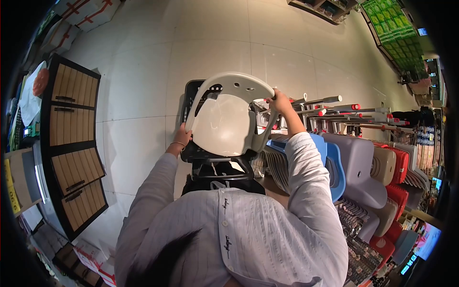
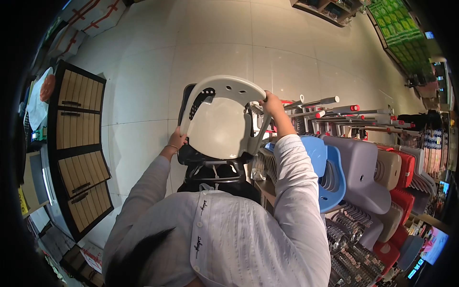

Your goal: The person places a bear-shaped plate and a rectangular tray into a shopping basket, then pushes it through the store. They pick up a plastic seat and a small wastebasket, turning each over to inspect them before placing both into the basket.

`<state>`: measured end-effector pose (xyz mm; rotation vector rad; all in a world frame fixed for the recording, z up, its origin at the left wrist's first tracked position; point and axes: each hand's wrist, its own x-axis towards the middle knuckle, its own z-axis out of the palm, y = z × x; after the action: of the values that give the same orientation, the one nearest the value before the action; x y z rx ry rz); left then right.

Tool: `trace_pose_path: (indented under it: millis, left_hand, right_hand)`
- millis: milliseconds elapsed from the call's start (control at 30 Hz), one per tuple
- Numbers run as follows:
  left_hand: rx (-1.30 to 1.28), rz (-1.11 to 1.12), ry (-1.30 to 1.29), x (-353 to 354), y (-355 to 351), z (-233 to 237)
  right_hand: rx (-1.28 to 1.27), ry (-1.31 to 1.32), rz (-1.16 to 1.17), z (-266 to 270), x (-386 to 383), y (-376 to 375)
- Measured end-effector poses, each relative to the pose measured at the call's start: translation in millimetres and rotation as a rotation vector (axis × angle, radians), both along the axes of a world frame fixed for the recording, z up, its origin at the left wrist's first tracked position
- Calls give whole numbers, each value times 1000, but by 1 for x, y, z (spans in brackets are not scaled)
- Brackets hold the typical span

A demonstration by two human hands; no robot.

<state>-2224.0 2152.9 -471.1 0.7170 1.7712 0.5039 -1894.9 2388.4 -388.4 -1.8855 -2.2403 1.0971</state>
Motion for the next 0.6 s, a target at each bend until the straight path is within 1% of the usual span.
trace_pose_path:
  millis: [33,67,100,133,200,233,300,333,400,533,600]
  left_hand:
    - [-1,-1,0,-5,-5,-13]
    - [116,-99,159,-10,-11,-32]
    - [233,-200,318,-11,-15,-33]
    - [231,-204,319,-11,-19,-34]
    - [142,-116,405,-10,-28,-31]
    - [143,-116,406,-10,-36,-39]
    - [292,-47,230,-10,-54,-55]
    - [293,-46,232,-7,-58,-46]
    - [374,103,5,-1,-63,-25]
    - [322,200,52,-9,-48,5]
    - [386,65,215,-18,-37,31]
  right_hand:
    - [-1,0,-1,5,-5,-1]
    - [-13,1,19,11,-9,-1]
    - [-27,4,36,15,-10,-2]
    - [-29,5,33,12,-7,-2]
    - [-106,142,48,10,-3,1]
    - [-105,143,48,16,-5,0]
    - [-197,250,67,33,-7,-3]
    - [-196,251,69,42,-9,-3]
    - [-294,270,44,59,-14,-2]
    - [-260,307,113,106,-18,0]
    - [-142,294,94,141,-20,-3]
